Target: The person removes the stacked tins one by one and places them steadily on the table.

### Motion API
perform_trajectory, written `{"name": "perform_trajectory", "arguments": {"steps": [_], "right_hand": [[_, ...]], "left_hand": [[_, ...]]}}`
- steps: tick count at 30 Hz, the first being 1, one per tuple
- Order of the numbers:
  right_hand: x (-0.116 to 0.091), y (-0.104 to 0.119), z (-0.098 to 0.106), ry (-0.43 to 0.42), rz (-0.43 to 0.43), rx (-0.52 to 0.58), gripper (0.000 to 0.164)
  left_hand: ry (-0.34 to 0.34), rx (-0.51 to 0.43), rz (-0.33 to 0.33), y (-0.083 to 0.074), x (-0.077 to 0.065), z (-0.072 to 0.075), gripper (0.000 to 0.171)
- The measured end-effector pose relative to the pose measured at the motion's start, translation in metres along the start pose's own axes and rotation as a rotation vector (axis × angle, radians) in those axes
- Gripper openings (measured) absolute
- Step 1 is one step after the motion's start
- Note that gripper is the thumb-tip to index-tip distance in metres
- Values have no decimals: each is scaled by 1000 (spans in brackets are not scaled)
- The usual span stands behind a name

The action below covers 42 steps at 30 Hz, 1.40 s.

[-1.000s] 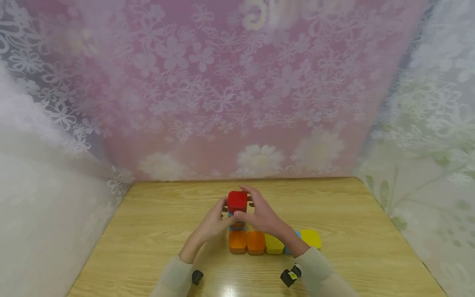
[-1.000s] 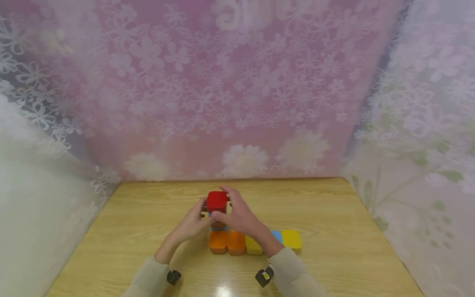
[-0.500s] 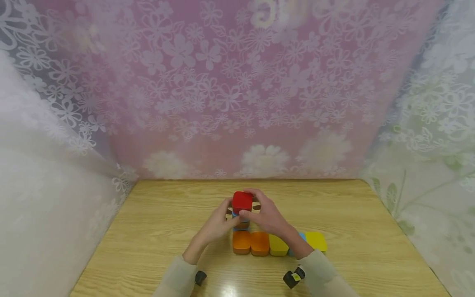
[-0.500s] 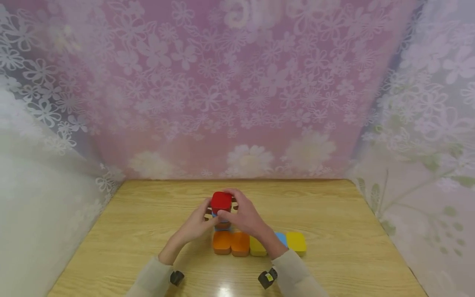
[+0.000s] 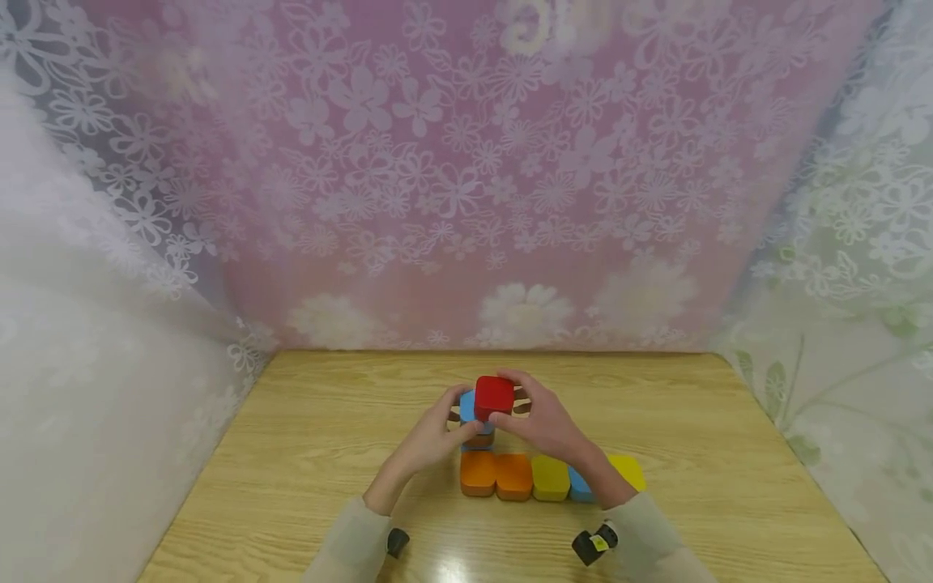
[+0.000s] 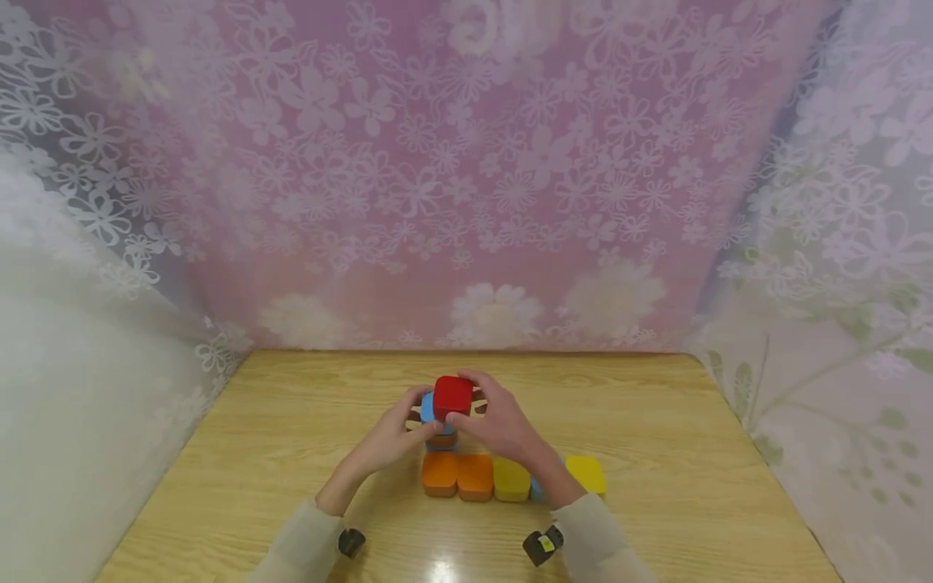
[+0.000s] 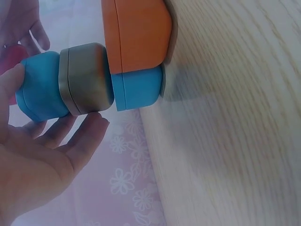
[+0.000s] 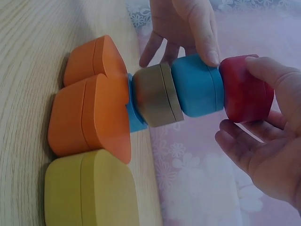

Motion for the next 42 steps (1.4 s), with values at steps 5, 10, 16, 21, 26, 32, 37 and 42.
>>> {"name": "perform_trajectory", "arguments": {"steps": [5, 10, 16, 21, 26, 32, 37, 42], "right_hand": [[-4, -7, 6, 5, -25, 15, 68], [-10, -18, 12, -3, -71, 52, 67], [-19, -28, 13, -1, -73, 71, 69], [-24, -35, 14, -10, -82, 59, 70], [-25, -40, 11, 30, -85, 20, 67], [-22, -47, 5, 94, -109, -71, 65], [-19, -54, -1, 152, -138, -103, 64], [-14, -58, -5, 194, -161, -110, 65]], "left_hand": [[4, -9, 15, 1, 0, -1, 54], [8, -17, 27, 1, -2, -2, 57], [23, 4, 40, 2, -3, -4, 60], [30, 15, 39, 1, -3, -3, 61], [23, 9, 46, 3, -3, -3, 60], [8, -5, 54, 5, -4, -2, 58], [10, -10, 61, -10, -8, 1, 58], [12, -2, 56, -7, -6, 1, 59]]}}
Point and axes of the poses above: each hand's wrist, its own x-axis towards the middle knuckle, its own z-axis out of the back of the hand, y = z × x, the point moved 7 cm from there along x, towards the middle knuckle, and after that the axes turned 1 degree about -y, right-handed, at the moved point
